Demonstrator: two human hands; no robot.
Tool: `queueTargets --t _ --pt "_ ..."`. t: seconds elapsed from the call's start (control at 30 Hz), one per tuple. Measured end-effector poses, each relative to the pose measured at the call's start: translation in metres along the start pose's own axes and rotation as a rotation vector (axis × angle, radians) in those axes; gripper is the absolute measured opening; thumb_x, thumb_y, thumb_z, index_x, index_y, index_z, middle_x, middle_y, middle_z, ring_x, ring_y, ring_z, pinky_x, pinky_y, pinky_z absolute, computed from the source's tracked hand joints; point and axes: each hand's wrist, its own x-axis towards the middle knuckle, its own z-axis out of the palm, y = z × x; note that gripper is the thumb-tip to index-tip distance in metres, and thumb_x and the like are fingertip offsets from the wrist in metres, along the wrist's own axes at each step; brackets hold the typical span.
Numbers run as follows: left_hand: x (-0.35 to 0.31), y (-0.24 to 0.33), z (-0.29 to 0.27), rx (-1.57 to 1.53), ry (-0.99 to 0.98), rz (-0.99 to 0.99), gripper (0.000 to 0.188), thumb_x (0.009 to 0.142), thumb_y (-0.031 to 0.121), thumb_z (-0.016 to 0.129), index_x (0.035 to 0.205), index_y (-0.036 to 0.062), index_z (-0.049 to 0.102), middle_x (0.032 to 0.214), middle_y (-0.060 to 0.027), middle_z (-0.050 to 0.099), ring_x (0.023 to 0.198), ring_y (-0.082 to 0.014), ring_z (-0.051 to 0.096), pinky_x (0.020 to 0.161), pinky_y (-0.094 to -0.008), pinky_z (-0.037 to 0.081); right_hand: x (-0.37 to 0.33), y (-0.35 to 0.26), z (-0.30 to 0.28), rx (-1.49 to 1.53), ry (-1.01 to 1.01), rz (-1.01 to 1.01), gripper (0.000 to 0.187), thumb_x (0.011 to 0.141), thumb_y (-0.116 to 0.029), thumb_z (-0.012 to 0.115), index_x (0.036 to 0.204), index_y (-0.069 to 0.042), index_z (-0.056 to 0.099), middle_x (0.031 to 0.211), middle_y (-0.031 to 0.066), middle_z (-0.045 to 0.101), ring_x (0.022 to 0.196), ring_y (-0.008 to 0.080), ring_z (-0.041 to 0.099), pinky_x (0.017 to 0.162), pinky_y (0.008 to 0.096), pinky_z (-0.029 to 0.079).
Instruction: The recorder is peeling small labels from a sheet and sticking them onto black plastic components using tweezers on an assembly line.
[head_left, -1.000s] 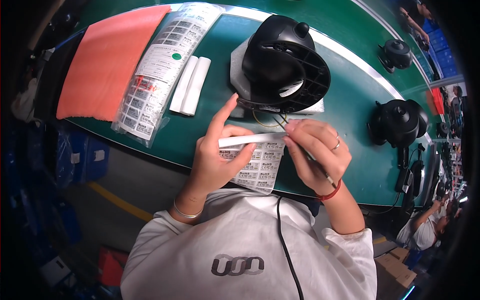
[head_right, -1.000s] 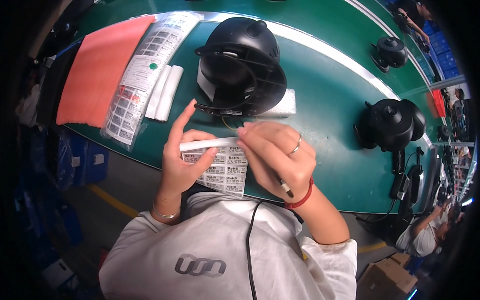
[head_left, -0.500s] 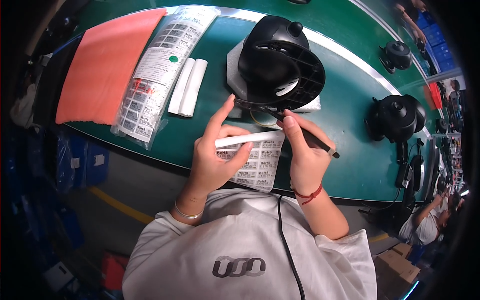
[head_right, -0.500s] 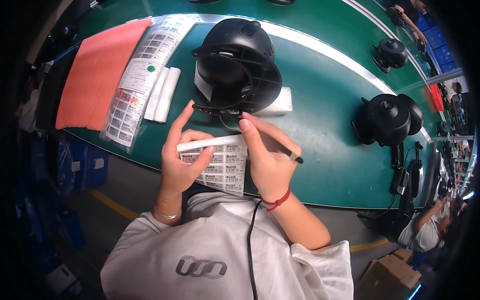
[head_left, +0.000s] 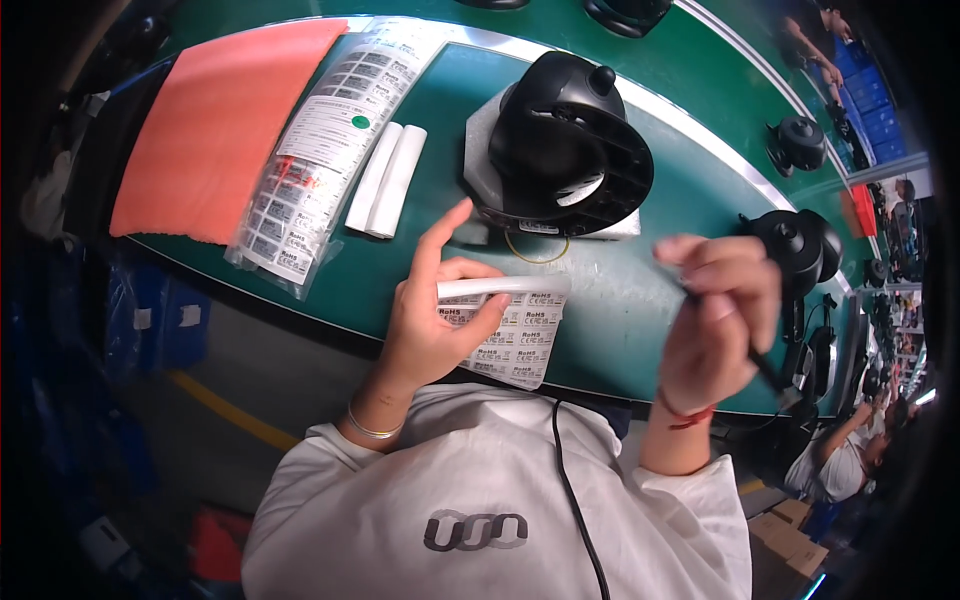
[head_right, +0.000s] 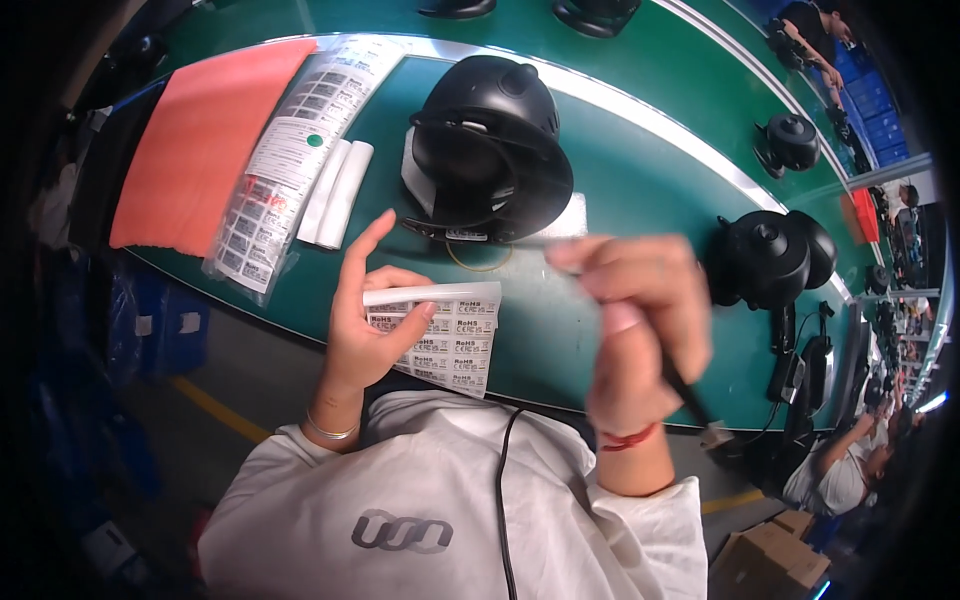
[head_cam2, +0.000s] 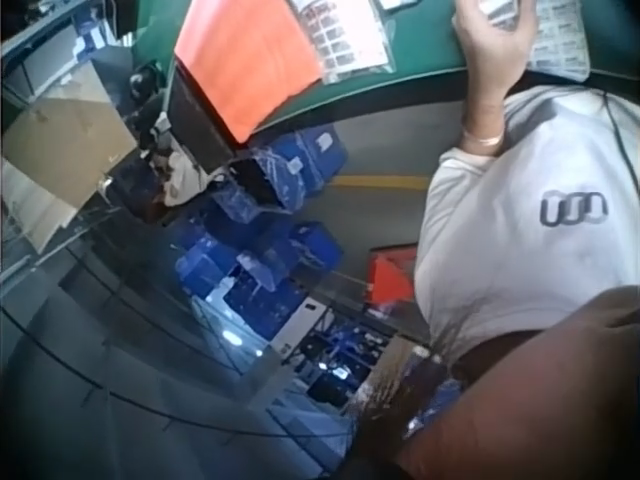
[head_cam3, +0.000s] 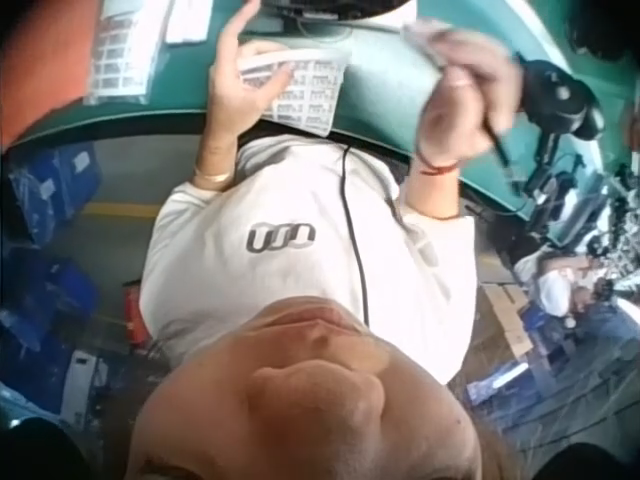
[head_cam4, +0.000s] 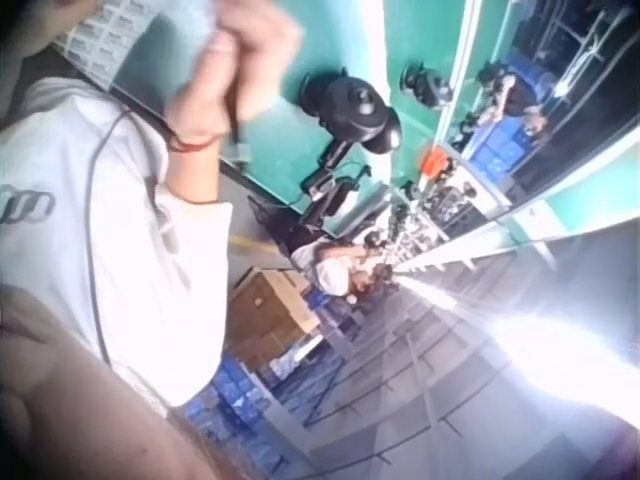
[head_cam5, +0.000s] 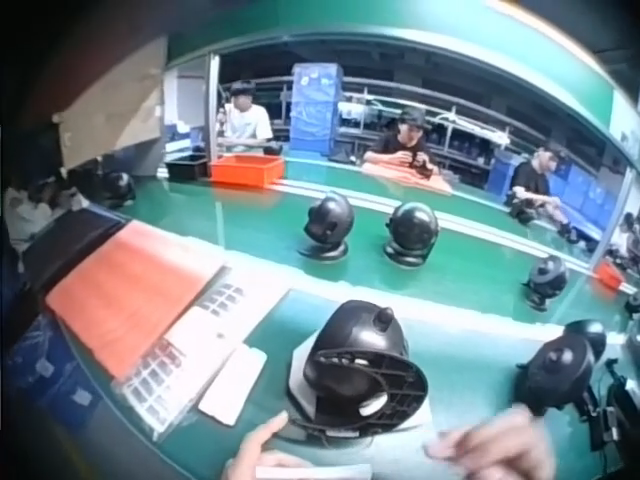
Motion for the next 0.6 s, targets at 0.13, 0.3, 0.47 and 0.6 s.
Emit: queueTargets --t 0.13,0.3,0.47,0.6 --pt "-0.003 0.005 -0.003 0.078 -0.023 0.009 0.06 0.078 -0.001 0.07 0.13 0.0006 0.04 0.082 -0.0083 0.069 0.076 -0.0107 0.066 0.068 -0.0242 0.052 0.058 0.002 -0.006 -0.415 -0.273 0.169 0.025 0.086 -0.004 0.057 0.11 0.0 0.06 0.066 0.0033 0.052 0.053 0.0075 0.038 0.049 0.0217 0.034" --pt "-0.002 0.005 -0.001 0.158 -0.097 0.017 0.057 0.079 0.005 0.072 0.128 0.0027 0.044 0.083 -0.0093 0.069 0.074 -0.0153 0.068 0.067 -0.0273 0.052 0.089 0.017 0.005 -0.707 -0.638 -0.102 0.033 0.071 -0.014 0.081 0.093 0.002 0.062 0.061 0.0096 0.052 0.051 0.0171 0.041 0.048 0.0291 0.036" --pt "-0.002 0.009 -0.007 0.159 -0.082 0.017 0.049 0.079 0.003 0.072 0.123 0.0024 0.049 0.083 -0.0098 0.07 0.074 -0.014 0.068 0.066 -0.0262 0.053 0.098 0.006 -0.009 -0.899 -0.368 0.053 0.021 0.072 -0.01 0.073 0.084 -0.005 0.057 0.064 0.0104 0.06 0.053 0.0266 0.06 0.049 0.0346 0.044" --pt "0.0 0.012 -0.004 0.144 -0.106 -0.023 0.043 0.078 0.002 0.072 0.117 0.0021 0.054 0.084 -0.0099 0.07 0.074 -0.0142 0.068 0.065 -0.0261 0.053 0.124 0.095 -0.033 -1.488 -0.157 0.047 0.018 0.079 -0.019 0.065 0.091 -0.009 0.056 0.075 0.0179 0.065 0.07 0.0374 0.065 0.058 0.045 0.051"
